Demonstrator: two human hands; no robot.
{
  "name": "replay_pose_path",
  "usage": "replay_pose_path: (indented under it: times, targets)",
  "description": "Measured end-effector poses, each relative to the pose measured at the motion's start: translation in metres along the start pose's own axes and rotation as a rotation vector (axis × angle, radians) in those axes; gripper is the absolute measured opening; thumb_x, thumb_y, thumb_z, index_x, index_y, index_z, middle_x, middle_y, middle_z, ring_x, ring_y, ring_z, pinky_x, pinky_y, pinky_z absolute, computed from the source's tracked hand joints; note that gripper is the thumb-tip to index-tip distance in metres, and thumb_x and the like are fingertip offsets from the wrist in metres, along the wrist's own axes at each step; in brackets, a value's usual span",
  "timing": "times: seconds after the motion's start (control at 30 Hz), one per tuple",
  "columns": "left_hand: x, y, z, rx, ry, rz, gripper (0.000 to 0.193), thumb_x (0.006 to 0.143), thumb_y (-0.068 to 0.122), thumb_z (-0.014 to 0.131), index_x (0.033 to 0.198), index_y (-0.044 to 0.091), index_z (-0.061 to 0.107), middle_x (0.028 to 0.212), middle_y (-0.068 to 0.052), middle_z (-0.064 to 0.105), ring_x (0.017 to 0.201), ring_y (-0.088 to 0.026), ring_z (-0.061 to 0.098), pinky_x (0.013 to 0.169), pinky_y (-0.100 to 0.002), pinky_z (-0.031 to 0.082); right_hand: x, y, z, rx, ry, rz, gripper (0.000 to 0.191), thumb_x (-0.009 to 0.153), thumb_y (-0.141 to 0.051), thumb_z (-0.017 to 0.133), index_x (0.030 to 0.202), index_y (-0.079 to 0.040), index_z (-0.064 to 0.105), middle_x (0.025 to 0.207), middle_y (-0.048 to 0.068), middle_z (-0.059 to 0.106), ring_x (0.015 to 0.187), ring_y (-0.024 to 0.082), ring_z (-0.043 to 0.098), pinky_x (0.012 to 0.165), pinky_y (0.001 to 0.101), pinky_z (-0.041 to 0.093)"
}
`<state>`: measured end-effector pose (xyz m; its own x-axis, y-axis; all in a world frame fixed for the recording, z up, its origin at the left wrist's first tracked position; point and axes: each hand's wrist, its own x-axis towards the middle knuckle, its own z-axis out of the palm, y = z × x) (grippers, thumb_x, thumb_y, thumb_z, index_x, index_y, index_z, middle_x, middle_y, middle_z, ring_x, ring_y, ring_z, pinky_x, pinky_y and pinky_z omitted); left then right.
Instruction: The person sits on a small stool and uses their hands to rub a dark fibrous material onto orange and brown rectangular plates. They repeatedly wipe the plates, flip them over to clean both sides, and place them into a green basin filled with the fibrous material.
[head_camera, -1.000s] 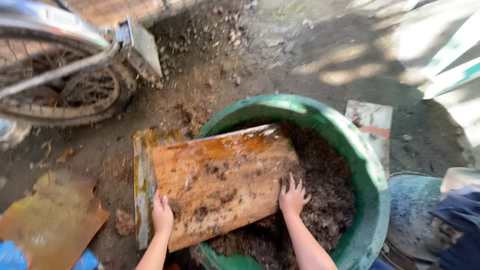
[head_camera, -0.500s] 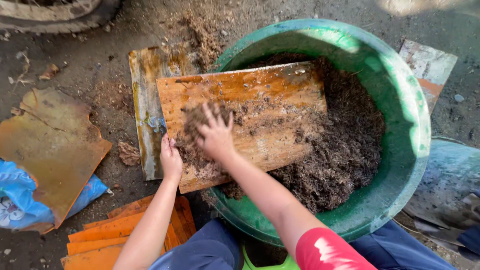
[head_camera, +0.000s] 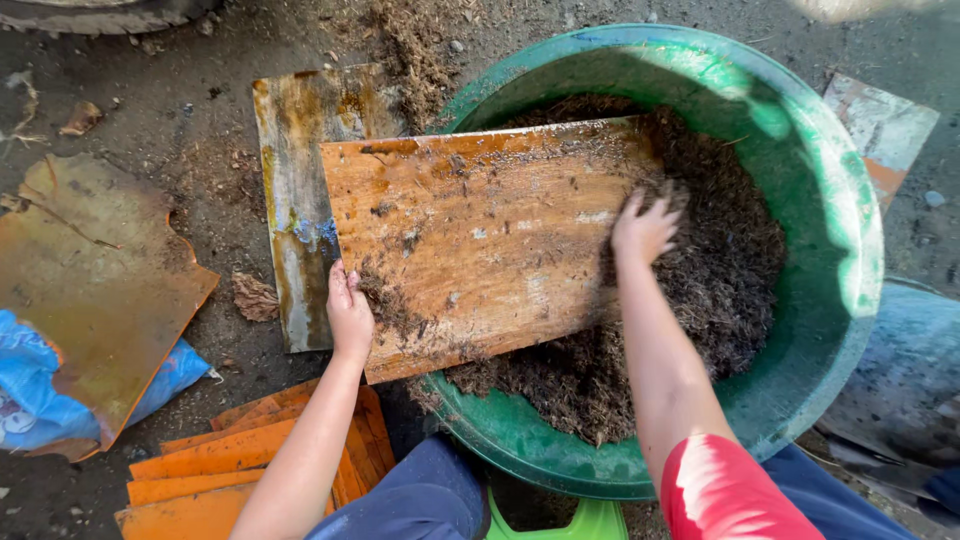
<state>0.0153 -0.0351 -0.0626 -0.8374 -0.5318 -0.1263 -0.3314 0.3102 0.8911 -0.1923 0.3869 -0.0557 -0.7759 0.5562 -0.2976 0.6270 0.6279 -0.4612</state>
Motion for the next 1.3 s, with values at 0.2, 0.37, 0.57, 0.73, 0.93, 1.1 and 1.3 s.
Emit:
replay_pose_path:
  times: [0.2, 0.37, 0.57, 0.73, 0.93, 1.1, 1.3]
  targets:
    - [-0.001, -0.008, 0.002, 0.105, 0.025, 0.024, 0.05, 0.103, -0.002, 0.043, 0.152, -0.007, 0.037, 0.151, -0.022, 0.052, 0.134, -0.025, 0.057, 0.111, -0.033, 0.043, -0.147, -0.048, 0.031, -0.17, -0.084, -0.693, 0.069, 0.108, -0.034, 0.04, 0.167, -0.013, 0.012, 0.174, 0.013, -0.006, 0.159, 0.034, -0.007, 0.125, 0.0647, -0.002]
    - [-0.005, 0.003, -0.002, 0.226, 0.049, 0.036, 0.05, 0.102, -0.003, 0.044, 0.152, -0.005, 0.041, 0.135, -0.021, 0.063, 0.124, -0.026, 0.064, 0.104, -0.033, 0.048, -0.238, -0.131, 0.051, -0.348, -0.509, -1.076, 0.054, 0.107, -0.054, 0.042, 0.158, -0.048, 0.024, 0.171, 0.009, 0.001, 0.157, 0.04, -0.005, 0.119, 0.0716, -0.007]
    - [-0.01, 0.009, -0.009, 0.252, 0.059, 0.057, 0.054, 0.1, -0.005, 0.041, 0.153, -0.005, 0.041, 0.129, -0.023, 0.065, 0.117, -0.026, 0.064, 0.099, -0.034, 0.049, -0.158, -0.148, 0.069, -0.181, -0.174, -1.133, 0.057, 0.107, -0.038, 0.046, 0.16, -0.045, 0.028, 0.173, 0.011, 0.011, 0.159, 0.039, 0.007, 0.125, 0.0668, 0.0]
    - [-0.012, 0.002, -0.013, 0.243, 0.045, 0.001, 0.052, 0.104, -0.005, 0.038, 0.156, -0.004, 0.037, 0.132, -0.019, 0.061, 0.119, -0.023, 0.059, 0.102, -0.031, 0.045, -0.041, -0.133, 0.055, -0.209, -0.112, -0.798, 0.056, 0.109, -0.025, 0.042, 0.161, -0.035, 0.028, 0.171, 0.011, 0.02, 0.157, 0.035, 0.017, 0.124, 0.065, 0.005]
    - [-0.01, -0.003, -0.014, 0.163, 0.017, -0.079, 0.056, 0.103, -0.005, 0.036, 0.159, -0.003, 0.033, 0.134, -0.015, 0.055, 0.119, -0.02, 0.054, 0.103, -0.027, 0.041, 0.058, -0.072, 0.009, -0.088, -0.228, -0.421, 0.05, 0.112, -0.03, 0.034, 0.161, -0.032, 0.029, 0.169, 0.011, 0.028, 0.155, 0.033, 0.027, 0.124, 0.0625, 0.014]
    - [-0.008, -0.004, -0.013, 0.218, 0.019, 0.066, 0.053, 0.102, -0.006, 0.037, 0.156, -0.005, 0.035, 0.144, -0.017, 0.052, 0.129, -0.022, 0.053, 0.108, -0.03, 0.039, 0.086, -0.015, 0.002, -0.167, -0.177, -0.37, 0.055, 0.111, -0.035, 0.031, 0.165, -0.033, 0.021, 0.164, 0.019, 0.027, 0.149, 0.042, 0.028, 0.121, 0.0615, 0.02]
    - [-0.006, -0.004, -0.006, 0.191, 0.066, 0.057, 0.047, 0.104, -0.003, 0.041, 0.151, -0.004, 0.043, 0.127, -0.02, 0.065, 0.119, -0.025, 0.064, 0.102, -0.031, 0.047, 0.069, 0.085, -0.025, -0.302, -0.104, -0.578, 0.06, 0.107, -0.03, 0.035, 0.164, -0.019, 0.021, 0.159, 0.017, 0.042, 0.138, 0.038, 0.044, 0.113, 0.0627, 0.029]
